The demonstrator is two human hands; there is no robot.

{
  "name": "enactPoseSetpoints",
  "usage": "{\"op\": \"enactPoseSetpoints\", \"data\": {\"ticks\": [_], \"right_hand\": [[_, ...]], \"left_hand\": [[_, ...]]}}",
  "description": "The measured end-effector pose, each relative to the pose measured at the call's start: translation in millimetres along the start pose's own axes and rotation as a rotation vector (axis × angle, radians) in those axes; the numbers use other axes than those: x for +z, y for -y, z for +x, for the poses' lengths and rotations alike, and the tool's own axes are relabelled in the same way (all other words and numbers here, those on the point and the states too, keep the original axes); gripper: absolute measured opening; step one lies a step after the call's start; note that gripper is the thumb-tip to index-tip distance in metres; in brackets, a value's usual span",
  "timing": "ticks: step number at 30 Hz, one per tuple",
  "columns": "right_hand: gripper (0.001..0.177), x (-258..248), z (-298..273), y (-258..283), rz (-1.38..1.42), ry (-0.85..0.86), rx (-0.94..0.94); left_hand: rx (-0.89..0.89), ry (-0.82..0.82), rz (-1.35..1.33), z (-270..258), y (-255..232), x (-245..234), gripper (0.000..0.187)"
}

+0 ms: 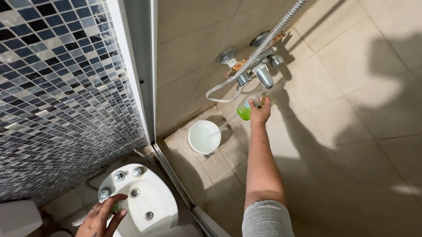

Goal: Cleaning a bathroom sink using a sponge and cleaning liquid, and filling a bucket with water.

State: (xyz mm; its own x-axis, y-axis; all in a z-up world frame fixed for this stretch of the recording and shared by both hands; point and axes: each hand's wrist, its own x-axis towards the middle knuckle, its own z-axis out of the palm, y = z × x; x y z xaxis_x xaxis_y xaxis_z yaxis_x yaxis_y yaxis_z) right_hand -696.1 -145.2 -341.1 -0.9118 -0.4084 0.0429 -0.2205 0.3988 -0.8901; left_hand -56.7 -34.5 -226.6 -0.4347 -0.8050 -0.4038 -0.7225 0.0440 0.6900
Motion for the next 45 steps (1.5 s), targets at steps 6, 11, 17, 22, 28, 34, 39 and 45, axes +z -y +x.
{"op": "enactPoseSetpoints", "data": {"ticks": [6,11,17,22,28,34,39,45], "right_hand": [[0.052,-7.8,2.0,-6.6,0.139,0.042,0.038],[0.04,-34.4,18.5,-48.4,-0.313,0.0,-0.129],[0.037,-65.3,-16.2,-14.6,0.27,0.204,0.233],[0.026,-63.5,-9.3,-41.3,0.019,0.091,-0.02],[0.033,-70.8,-24.8,-16.9,0.149,0.209,0.119],[0.046,-75.1,-12.3,-43.2,-0.23,0.15,-0.082],[0.067,-80.2,-37.8,-25.7,-0.572,0.304,-0.131],[0.074,-73.5,-53.1,-61.0,-0.934,0.449,0.075]], "left_hand": [[-0.004,0.027,0.027,1.3,0.3,1.6,0.042],[-0.013,0.019,0.042,-0.8,-1.2,3.0,0.043],[-0.121,0.132,0.034,-0.1,-15.4,-4.6,0.043],[-0.098,0.162,0.034,-2.9,-25.8,-3.6,0.041],[-0.056,0.129,0.041,-7.2,-34.3,-8.3,0.04],[0.011,0.094,0.062,-15.6,-14.7,10.3,0.041],[0.091,0.027,0.073,-20.7,-8.1,17.1,0.038],[0.098,-0.016,0.119,-22.0,-0.6,18.6,0.038]]}}
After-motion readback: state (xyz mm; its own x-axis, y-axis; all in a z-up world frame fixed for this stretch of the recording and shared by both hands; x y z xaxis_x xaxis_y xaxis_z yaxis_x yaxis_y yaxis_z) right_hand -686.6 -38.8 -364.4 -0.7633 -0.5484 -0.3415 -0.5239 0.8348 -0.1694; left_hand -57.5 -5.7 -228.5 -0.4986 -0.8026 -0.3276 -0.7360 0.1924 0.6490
